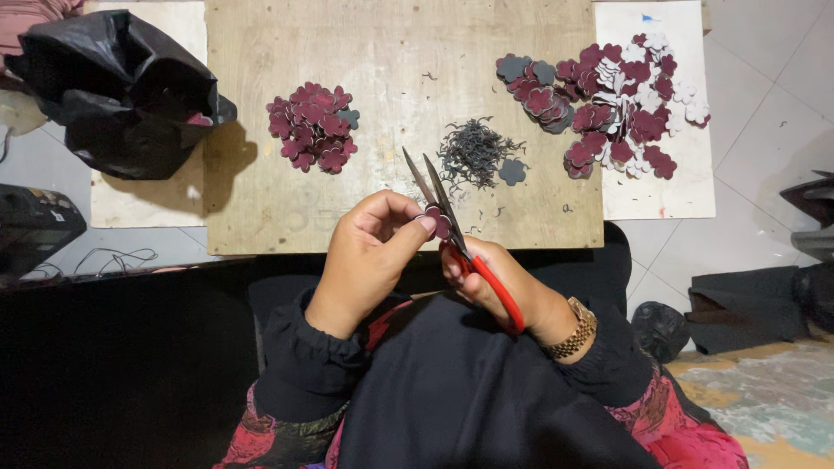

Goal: The person uses red-handled scissors to trim the edges of small maroon flower-shaped pieces. They hold each piece with the left hand and carefully cut around the perimeter, then place the finished pieces into a pile on the wooden board.

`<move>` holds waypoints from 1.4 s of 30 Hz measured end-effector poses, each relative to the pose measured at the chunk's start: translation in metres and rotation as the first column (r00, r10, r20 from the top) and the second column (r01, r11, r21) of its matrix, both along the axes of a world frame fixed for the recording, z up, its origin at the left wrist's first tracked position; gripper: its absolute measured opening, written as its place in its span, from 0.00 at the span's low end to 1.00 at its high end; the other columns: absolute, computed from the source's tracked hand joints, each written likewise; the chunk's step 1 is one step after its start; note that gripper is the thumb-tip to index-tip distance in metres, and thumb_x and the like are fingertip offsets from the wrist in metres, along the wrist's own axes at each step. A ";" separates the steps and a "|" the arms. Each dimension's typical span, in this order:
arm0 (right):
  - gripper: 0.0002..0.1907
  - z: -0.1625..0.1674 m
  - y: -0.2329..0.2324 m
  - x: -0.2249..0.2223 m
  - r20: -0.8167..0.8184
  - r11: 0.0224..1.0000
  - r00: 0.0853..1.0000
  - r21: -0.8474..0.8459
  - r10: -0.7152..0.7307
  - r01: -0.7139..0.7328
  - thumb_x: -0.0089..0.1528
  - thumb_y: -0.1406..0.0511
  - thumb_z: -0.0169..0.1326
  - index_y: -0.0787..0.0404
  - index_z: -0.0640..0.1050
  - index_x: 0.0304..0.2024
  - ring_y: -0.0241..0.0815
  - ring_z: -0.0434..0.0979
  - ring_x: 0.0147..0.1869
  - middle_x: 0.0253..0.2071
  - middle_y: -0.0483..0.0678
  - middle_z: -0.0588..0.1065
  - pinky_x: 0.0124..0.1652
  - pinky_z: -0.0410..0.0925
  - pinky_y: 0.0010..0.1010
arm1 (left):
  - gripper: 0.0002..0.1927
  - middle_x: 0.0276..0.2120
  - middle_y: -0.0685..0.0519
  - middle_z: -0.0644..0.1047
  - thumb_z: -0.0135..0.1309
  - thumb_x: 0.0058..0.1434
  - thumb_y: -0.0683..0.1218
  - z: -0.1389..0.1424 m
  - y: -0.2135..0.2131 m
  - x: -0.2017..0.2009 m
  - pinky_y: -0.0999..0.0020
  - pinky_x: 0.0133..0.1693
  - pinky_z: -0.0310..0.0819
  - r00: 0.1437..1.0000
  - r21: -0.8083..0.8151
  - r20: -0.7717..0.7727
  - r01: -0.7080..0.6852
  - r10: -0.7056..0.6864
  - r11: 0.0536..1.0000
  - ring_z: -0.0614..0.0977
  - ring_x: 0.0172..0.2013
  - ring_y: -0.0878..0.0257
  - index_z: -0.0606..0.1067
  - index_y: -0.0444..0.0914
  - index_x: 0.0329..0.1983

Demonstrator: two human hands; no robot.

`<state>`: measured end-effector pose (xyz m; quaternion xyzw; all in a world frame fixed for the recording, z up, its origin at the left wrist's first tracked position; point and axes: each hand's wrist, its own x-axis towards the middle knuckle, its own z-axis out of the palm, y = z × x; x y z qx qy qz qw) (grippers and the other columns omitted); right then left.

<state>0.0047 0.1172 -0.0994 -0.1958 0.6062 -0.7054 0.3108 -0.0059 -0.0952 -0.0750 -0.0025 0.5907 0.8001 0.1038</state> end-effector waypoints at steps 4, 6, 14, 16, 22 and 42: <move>0.36 0.000 0.000 -0.001 0.018 1.000 1.000 0.001 -0.001 0.001 0.60 0.33 0.53 0.58 0.66 0.38 0.28 0.58 0.32 0.32 0.37 0.62 0.30 0.58 0.20 | 0.03 0.35 0.56 0.79 0.59 0.66 0.38 0.000 -0.003 0.000 0.76 0.40 0.73 1.000 -0.032 0.005 -0.019 0.019 0.999 0.77 0.36 0.72 0.76 0.34 0.40; 0.36 0.001 0.000 -0.001 0.011 1.000 1.000 0.013 0.000 0.000 0.60 0.33 0.53 0.58 0.66 0.38 0.27 0.58 0.32 0.32 0.37 0.62 0.31 0.59 0.20 | 0.03 0.36 0.55 0.80 0.58 0.66 0.38 0.001 -0.004 -0.001 0.75 0.42 0.74 1.000 -0.012 -0.014 -0.019 0.019 1.000 0.79 0.38 0.71 0.75 0.34 0.40; 0.36 -0.002 -0.002 0.000 0.030 1.000 0.999 -0.020 -0.009 0.010 0.60 0.34 0.53 0.58 0.66 0.38 0.28 0.58 0.32 0.32 0.37 0.62 0.31 0.58 0.20 | 0.03 0.36 0.52 0.81 0.56 0.65 0.37 0.000 -0.005 -0.001 0.71 0.45 0.78 1.000 0.074 0.022 -0.017 0.015 0.997 0.82 0.39 0.68 0.74 0.33 0.40; 0.36 -0.001 -0.001 0.000 0.032 1.000 0.999 -0.015 -0.008 0.009 0.60 0.34 0.53 0.58 0.66 0.37 0.27 0.57 0.32 0.31 0.37 0.62 0.31 0.58 0.20 | 0.03 0.37 0.52 0.81 0.56 0.66 0.37 0.000 -0.005 -0.001 0.71 0.45 0.78 1.000 0.059 0.020 -0.020 0.019 0.998 0.82 0.39 0.67 0.74 0.33 0.40; 0.34 -0.003 0.001 0.001 0.038 1.000 0.999 -0.005 -0.008 0.009 0.62 0.35 0.52 0.58 0.66 0.36 0.27 0.57 0.29 0.29 0.37 0.61 0.29 0.57 0.20 | 0.02 0.33 0.52 0.81 0.55 0.66 0.38 0.000 -0.008 -0.004 0.79 0.29 0.68 0.993 0.055 0.114 -0.027 0.020 0.998 0.82 0.33 0.70 0.74 0.34 0.41; 0.14 -0.024 0.003 0.000 0.070 0.977 0.977 0.090 -0.201 0.195 0.68 0.56 0.54 0.59 0.71 0.37 0.26 0.62 0.25 0.25 0.38 0.67 0.26 0.60 0.20 | 0.14 0.38 0.55 0.82 0.55 0.65 0.38 0.007 -0.010 -0.003 0.79 0.34 0.74 0.997 -0.035 0.071 -0.035 0.038 0.999 0.83 0.38 0.70 0.75 0.32 0.54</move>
